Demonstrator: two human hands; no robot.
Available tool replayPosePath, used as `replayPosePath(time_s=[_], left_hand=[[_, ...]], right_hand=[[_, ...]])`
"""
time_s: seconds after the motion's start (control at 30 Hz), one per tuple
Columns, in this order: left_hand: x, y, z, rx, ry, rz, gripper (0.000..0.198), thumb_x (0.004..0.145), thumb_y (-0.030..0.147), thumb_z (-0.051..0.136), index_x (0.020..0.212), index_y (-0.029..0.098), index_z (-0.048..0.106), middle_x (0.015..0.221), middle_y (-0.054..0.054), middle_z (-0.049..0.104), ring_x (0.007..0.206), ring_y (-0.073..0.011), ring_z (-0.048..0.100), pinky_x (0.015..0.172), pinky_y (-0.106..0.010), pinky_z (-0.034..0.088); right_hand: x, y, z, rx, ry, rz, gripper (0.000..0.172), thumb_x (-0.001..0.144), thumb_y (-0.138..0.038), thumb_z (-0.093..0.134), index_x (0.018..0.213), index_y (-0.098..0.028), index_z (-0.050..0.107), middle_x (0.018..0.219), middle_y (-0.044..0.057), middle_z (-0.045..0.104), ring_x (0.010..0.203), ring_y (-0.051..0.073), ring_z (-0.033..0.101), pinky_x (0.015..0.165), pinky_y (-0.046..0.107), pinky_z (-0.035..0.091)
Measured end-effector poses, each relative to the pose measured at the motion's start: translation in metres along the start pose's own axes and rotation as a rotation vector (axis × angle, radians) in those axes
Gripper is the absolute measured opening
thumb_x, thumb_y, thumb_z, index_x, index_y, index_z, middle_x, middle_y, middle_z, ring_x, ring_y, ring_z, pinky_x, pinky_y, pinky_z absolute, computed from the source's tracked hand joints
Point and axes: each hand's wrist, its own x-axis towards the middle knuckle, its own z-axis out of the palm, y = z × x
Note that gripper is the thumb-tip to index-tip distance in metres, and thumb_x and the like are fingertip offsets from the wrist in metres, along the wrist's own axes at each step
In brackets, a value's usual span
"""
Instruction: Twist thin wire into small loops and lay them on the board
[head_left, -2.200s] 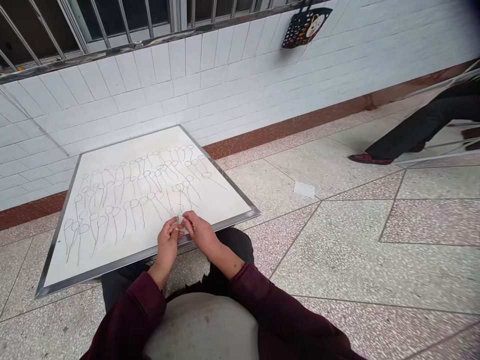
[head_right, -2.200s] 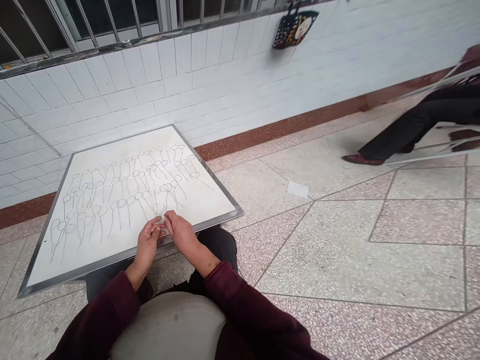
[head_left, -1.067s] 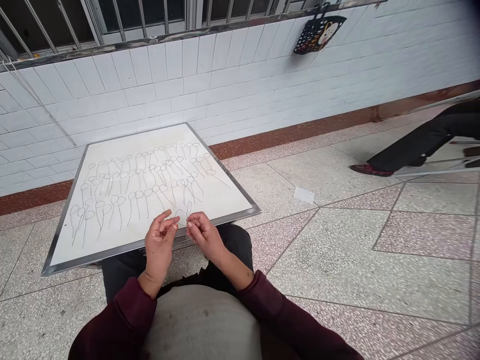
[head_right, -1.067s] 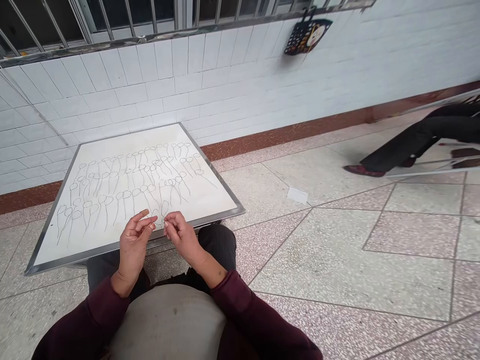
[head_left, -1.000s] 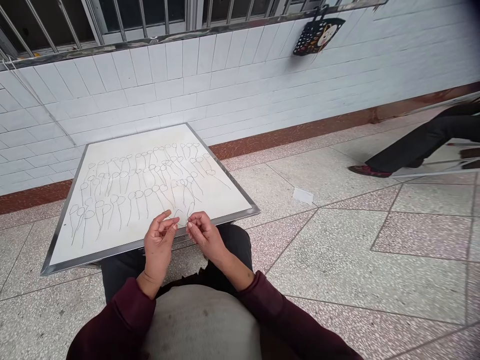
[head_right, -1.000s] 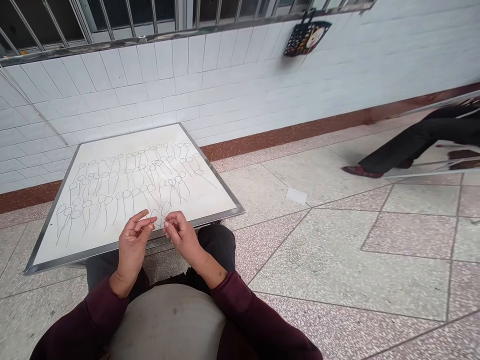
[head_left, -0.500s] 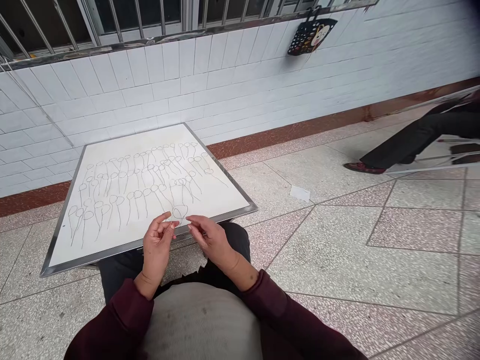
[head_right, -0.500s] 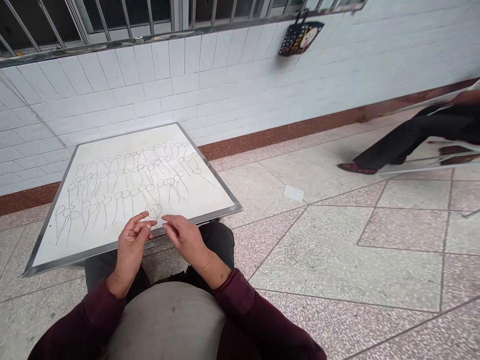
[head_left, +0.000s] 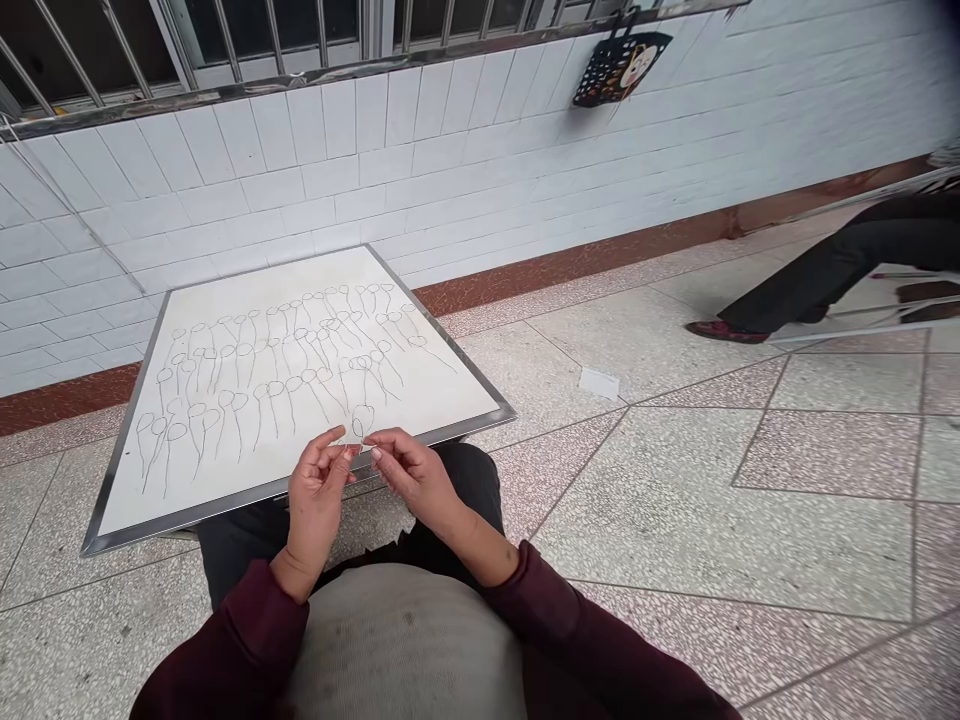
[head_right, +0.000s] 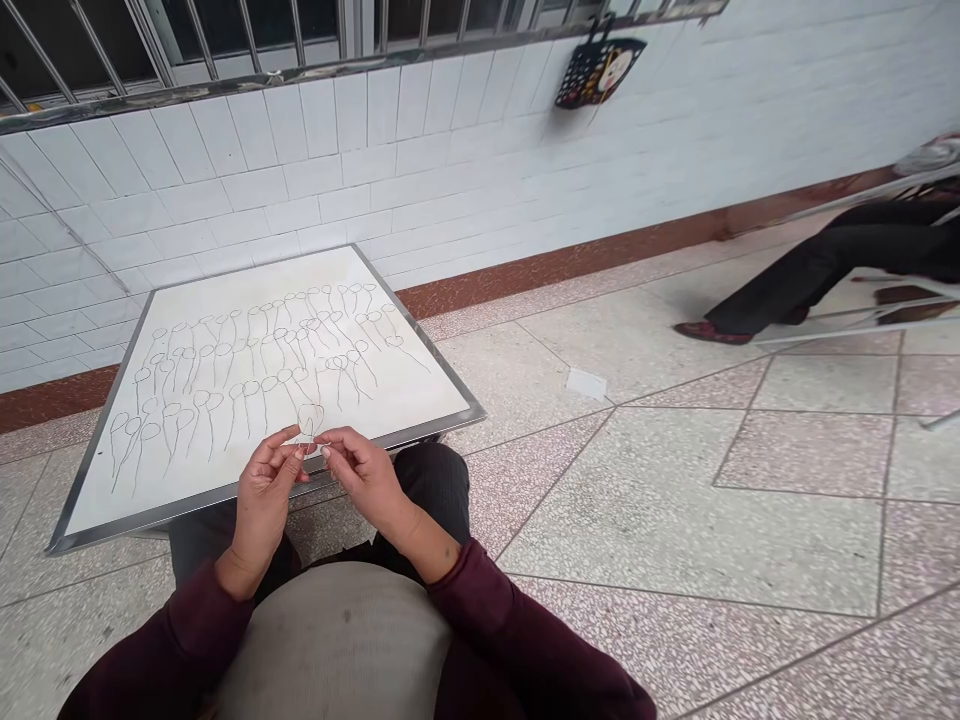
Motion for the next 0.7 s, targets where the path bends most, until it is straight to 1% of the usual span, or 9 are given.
replayPosePath(time_s=[0.13, 0.2, 0.33, 0.4, 0.5, 0.6, 0.7], left_hand=[[-0.001, -0.002, 0.001, -0.005, -0.010, -0.016, 0.038, 0.083, 0.037, 0.066, 0.117, 0.019, 0.061, 0.084, -0.003, 0.068, 0.073, -0.0131, 0.061, 0.068, -0.026, 0.052], [0.000, -0.005, 0.000, -0.007, -0.018, -0.015, 0.038, 0.084, 0.037, 0.065, 0.118, 0.021, 0.062, 0.085, -0.002, 0.066, 0.073, -0.0126, 0.061, 0.071, -0.026, 0.053], [-0.001, -0.009, -0.003, 0.020, -0.022, -0.017, 0.037, 0.084, 0.040, 0.065, 0.116, 0.022, 0.065, 0.092, -0.004, 0.065, 0.083, -0.0160, 0.062, 0.073, -0.028, 0.055], [-0.001, -0.009, -0.004, 0.037, -0.038, -0.024, 0.037, 0.084, 0.041, 0.064, 0.116, 0.023, 0.066, 0.095, -0.005, 0.066, 0.083, -0.0169, 0.062, 0.073, -0.029, 0.055], [-0.002, -0.009, -0.003, 0.029, -0.093, -0.021, 0.035, 0.086, 0.042, 0.062, 0.115, 0.023, 0.068, 0.099, -0.006, 0.069, 0.076, -0.0157, 0.063, 0.071, -0.030, 0.055], [-0.002, -0.009, -0.002, 0.003, -0.145, -0.016, 0.035, 0.087, 0.042, 0.061, 0.114, 0.021, 0.068, 0.093, -0.005, 0.071, 0.064, -0.0132, 0.060, 0.062, -0.028, 0.053], [-0.002, -0.010, -0.001, -0.002, -0.157, -0.014, 0.036, 0.087, 0.043, 0.061, 0.114, 0.020, 0.069, 0.088, -0.005, 0.071, 0.057, -0.0114, 0.057, 0.058, -0.027, 0.052]], right_hand=[[0.000, -0.001, 0.002, 0.110, -0.029, 0.039, 0.021, 0.090, -0.036, 0.056, 0.105, -0.022, 0.061, 0.068, -0.003, 0.054, 0.050, 0.009, 0.049, 0.046, 0.021, 0.042], [-0.001, -0.002, 0.003, 0.144, -0.034, 0.047, 0.022, 0.089, -0.035, 0.057, 0.107, -0.022, 0.058, 0.068, -0.004, 0.054, 0.050, 0.009, 0.048, 0.046, 0.021, 0.041], [-0.003, -0.004, 0.008, 0.145, -0.004, 0.041, 0.024, 0.087, -0.034, 0.058, 0.108, -0.023, 0.053, 0.070, -0.004, 0.056, 0.050, 0.009, 0.049, 0.047, 0.020, 0.042], [-0.004, -0.005, 0.011, 0.127, 0.016, 0.039, 0.024, 0.087, -0.033, 0.058, 0.108, -0.023, 0.051, 0.069, -0.005, 0.056, 0.050, 0.009, 0.049, 0.047, 0.021, 0.042], [-0.006, -0.006, 0.015, 0.125, 0.022, 0.040, 0.021, 0.088, -0.035, 0.057, 0.104, -0.024, 0.049, 0.067, -0.005, 0.055, 0.051, 0.010, 0.052, 0.048, 0.021, 0.044], [-0.007, -0.008, 0.017, 0.139, -0.001, 0.019, 0.017, 0.091, -0.038, 0.054, 0.099, -0.025, 0.049, 0.067, -0.005, 0.057, 0.052, 0.011, 0.056, 0.048, 0.022, 0.047], [-0.008, -0.009, 0.017, 0.112, 0.002, -0.009, 0.014, 0.093, -0.037, 0.053, 0.096, -0.024, 0.051, 0.066, -0.004, 0.059, 0.050, 0.010, 0.056, 0.048, 0.022, 0.047]])
